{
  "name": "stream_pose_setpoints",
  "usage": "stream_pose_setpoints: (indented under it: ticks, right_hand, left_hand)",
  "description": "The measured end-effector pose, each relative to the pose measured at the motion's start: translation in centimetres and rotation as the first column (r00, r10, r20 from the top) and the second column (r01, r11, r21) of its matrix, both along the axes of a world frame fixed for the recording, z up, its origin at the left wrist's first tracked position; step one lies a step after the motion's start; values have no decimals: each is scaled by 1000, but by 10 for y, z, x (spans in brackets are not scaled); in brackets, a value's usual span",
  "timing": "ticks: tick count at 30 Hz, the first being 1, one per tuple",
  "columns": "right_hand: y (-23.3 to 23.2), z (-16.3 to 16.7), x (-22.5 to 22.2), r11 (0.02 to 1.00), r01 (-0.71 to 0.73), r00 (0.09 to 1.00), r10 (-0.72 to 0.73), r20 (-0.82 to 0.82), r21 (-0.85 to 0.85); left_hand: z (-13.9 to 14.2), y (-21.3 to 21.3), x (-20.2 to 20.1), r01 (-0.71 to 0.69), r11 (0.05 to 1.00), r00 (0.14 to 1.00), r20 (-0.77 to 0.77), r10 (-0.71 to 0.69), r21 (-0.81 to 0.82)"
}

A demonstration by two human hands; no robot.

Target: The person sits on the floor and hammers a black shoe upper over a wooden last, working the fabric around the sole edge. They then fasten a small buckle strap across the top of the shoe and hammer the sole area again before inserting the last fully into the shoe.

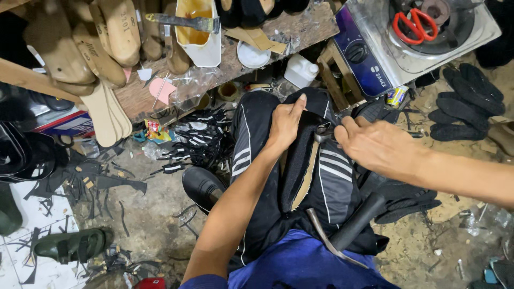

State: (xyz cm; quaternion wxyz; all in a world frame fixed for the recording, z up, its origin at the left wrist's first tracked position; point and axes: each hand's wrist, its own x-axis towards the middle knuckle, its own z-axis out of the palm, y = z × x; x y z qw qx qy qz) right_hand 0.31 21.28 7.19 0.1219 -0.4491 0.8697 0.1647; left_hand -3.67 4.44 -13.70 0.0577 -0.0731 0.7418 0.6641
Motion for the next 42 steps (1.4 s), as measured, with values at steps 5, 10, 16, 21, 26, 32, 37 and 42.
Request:
stream_pose_setpoints:
  ticks: [5,10,16,21,26,32,37,42]
  right_hand:
    - [-1,6,-2,991,-25,992,41,-121,130]
    - [4,-2,-6,997,73,995,-75,59,37]
    - [6,-28,5,969,222,951,-240,194,109]
    - [1,-38,-9,978,210,923,-195,332,-11]
    - [8,-23,-8,996,86,980,-86,178,9]
    - [16,-14,-9,978,207,954,-200,225,-7]
    - [16,-30,-8,959,282,888,-277,368,43]
    - [13,-43,-18,968,241,878,-186,441,-70]
  left_hand:
    - [3,0,-2,6,1000,1000,25,-5,-13]
    - [3,0,0,5,999,1000,23,-4,-33]
    - [-1,4,6,18,995,1000,16,-16,-99]
    - [-1,-2,6,-46,998,997,-66,43,-43]
    - [5,-3,5,-25,999,999,48,26,-29]
    - [10,-1,5,16,1000,1000,24,-16,2]
    - [8,5,8,56,991,997,54,-50,-125]
    - [5,1,8,-7,1000,1000,26,7,-10]
